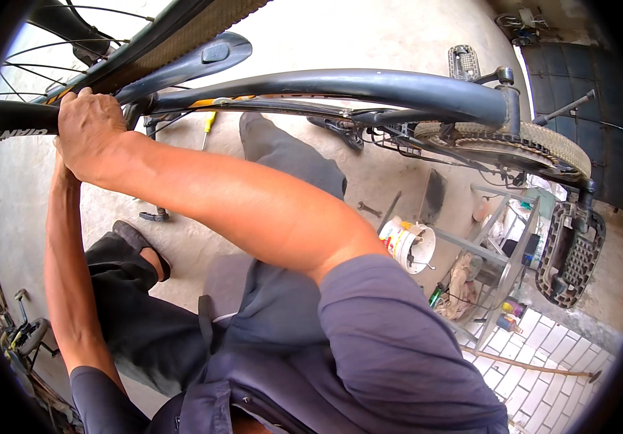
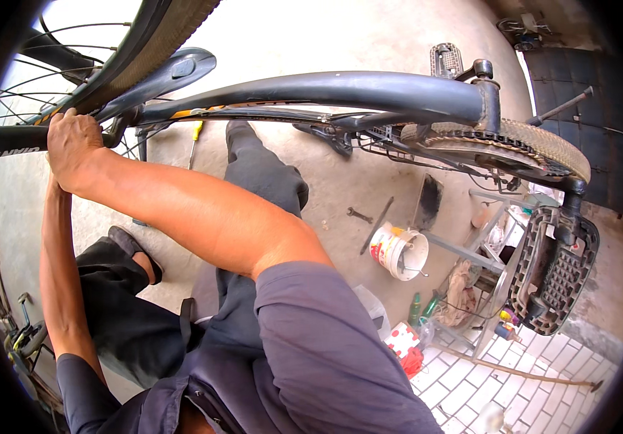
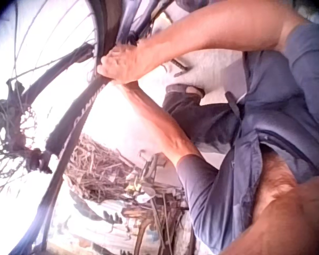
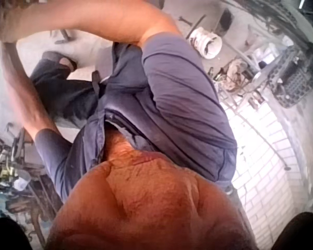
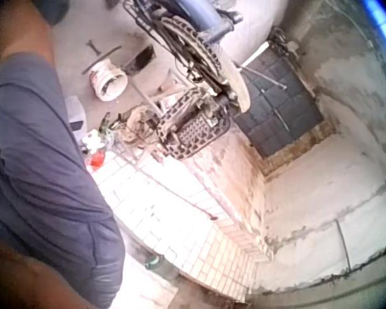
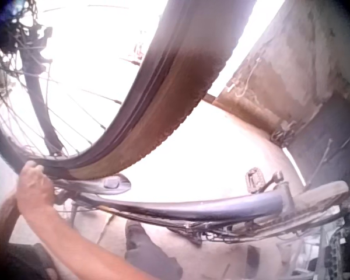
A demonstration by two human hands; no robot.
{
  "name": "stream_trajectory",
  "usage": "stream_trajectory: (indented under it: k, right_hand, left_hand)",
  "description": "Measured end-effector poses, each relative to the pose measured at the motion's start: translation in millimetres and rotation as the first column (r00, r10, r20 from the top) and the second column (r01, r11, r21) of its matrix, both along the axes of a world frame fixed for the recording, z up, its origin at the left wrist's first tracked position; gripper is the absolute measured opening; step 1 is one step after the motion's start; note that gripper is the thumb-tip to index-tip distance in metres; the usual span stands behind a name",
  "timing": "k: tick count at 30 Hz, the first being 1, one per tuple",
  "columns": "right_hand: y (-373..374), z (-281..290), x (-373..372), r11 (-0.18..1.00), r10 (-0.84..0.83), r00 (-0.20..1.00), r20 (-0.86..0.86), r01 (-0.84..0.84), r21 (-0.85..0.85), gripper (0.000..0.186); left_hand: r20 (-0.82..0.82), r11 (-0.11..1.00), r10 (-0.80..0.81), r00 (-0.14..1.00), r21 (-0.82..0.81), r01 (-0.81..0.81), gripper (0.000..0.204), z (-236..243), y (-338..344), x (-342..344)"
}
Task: The person is repairing a bicycle tire by removing the wheel, using a tire lever to pry the tire bead off the rim, and manipulating the inner tube. They then use a hand pump to inflate the tire and reattach the wheel to the bicycle frame.
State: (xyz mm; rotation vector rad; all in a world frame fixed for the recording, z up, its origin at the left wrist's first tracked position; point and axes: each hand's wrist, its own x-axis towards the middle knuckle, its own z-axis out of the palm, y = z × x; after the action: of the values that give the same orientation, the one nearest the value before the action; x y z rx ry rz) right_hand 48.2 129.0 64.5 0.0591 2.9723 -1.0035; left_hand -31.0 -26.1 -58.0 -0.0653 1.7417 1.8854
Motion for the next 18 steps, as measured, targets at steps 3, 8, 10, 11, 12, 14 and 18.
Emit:
stream_trajectory:
  k: [3, 8, 10, 11, 12, 14, 18]
  right_hand:
    - [3, 2, 2, 0.998, 0.022, 1.000, -0.023, -0.023, -0.066, 0.045]
    - [5, 3, 3, 0.994, 0.002, 0.999, -0.033, -0.006, -0.111, 0.041]
    - [4, 1, 2, 0.990, -0.011, 0.999, -0.031, 0.006, -0.144, 0.039]
    - [3, 0, 2, 0.988, -0.015, 0.999, -0.036, 0.010, -0.151, 0.039]
    - [2, -2, 1, 0.987, -0.019, 0.999, -0.040, 0.012, -0.160, 0.039]
    - [1, -5, 0, 0.987, -0.036, 0.997, -0.067, 0.025, -0.160, 0.040]
    - [-1, -10, -1, 0.987, -0.054, 0.993, -0.104, 0.037, -0.158, 0.041]
  left_hand:
    - [0.009, 1.000, 0.003, 1.000, 0.011, -0.003, 0.016, -2, -2, 0]
    - [0.038, 0.999, 0.014, 0.999, 0.049, -0.015, 0.015, -7, -4, -1]
    - [0.048, 0.997, 0.013, 0.999, 0.069, -0.016, 0.015, -8, -3, -3]
    - [0.053, 0.997, 0.014, 0.999, 0.079, -0.018, 0.015, -9, -2, -4]
    - [0.056, 0.996, 0.010, 0.998, 0.085, -0.015, 0.015, -9, -2, -5]
    - [0.063, 0.995, 0.011, 0.998, 0.101, -0.018, 0.015, -11, 0, -6]
    - [0.067, 0.992, 0.012, 0.998, 0.124, -0.020, 0.015, -10, 3, -12]
